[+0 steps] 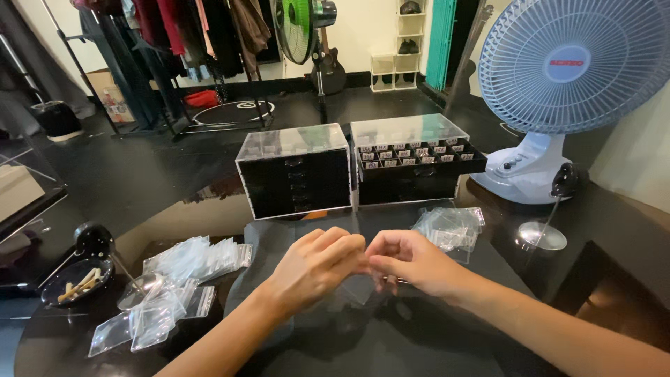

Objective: The person uses tweezers to pick up small items from a drawer and places them into small plastic bags. They seal each bag and set it aside on the table. The process is repeated multiple times with consistent hand movements.

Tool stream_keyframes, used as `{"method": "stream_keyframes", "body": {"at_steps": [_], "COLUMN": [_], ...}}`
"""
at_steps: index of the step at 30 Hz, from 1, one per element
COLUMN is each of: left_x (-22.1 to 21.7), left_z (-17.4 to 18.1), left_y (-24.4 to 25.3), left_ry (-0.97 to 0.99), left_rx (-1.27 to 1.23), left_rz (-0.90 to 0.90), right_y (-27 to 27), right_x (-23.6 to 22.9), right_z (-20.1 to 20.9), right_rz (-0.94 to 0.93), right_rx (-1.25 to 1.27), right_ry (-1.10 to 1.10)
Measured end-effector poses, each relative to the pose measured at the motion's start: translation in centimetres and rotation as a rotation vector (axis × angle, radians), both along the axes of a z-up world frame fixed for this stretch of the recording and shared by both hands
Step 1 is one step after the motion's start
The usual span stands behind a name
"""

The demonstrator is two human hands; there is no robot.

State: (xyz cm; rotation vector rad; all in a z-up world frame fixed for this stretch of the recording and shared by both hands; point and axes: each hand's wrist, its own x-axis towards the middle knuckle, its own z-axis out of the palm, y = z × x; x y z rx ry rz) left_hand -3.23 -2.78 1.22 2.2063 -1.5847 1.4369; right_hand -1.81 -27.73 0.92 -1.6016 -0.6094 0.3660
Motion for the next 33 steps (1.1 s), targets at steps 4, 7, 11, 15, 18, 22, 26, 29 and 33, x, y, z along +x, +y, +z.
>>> {"method": "stream_keyframes", "body": {"at_steps": [4, 7, 11, 15, 18, 22, 26, 29, 33], "left_x": [-0.1, -0.8, -0.7, -0.8, 0.4, -0.3, -1.4, -1.8, -2.8], "left_z": [0.5, 1.1, 1.1, 0.8, -0.1, 0.5, 1.7, 2.1, 2.8], "left_y": [0.1, 0.3, 0.0, -0.3, -0.3, -0.8, -0.5, -0.2, -0.6], "left_ry": [0.065, 0.029, 0.026, 0.128, 0.108, 0.123, 0.201, 0.183, 0.066], "left_rx": [-0.036, -0.029, -0.097, 0.017, 0.165, 0.096, 0.064, 0.133, 0.2], "left_rz": [-0.001, 0.026, -0.017, -0.023, 0.126, 0.088, 0.048, 0.07, 0.049], "right_y": [-0.1, -0.2, 0.1, -0.2, 0.2, 0.5, 0.2, -0.1, 0.2], "right_x": [-0.2, -0.2, -1.2, 0.4, 0.8, -0.9, -1.5, -0.7, -0.6], "right_z": [0.3, 0.2, 1.6, -0.9, -1.8, 0.1, 1.2, 0.5, -0.1], "right_rz": [0.002, 0.015, -0.015, -0.01, -0.101, -0.31, -0.212, -0.07, -0.182], "right_rx": [0.046, 0.066, 0.033, 0.009, 0.008, -0.159, -0.212, -0.256, -0.275], "right_ry": [-0.038, -0.045, 0.013, -0.111, -0.152, -0.33, -0.455, -0.437, -0.424]}}
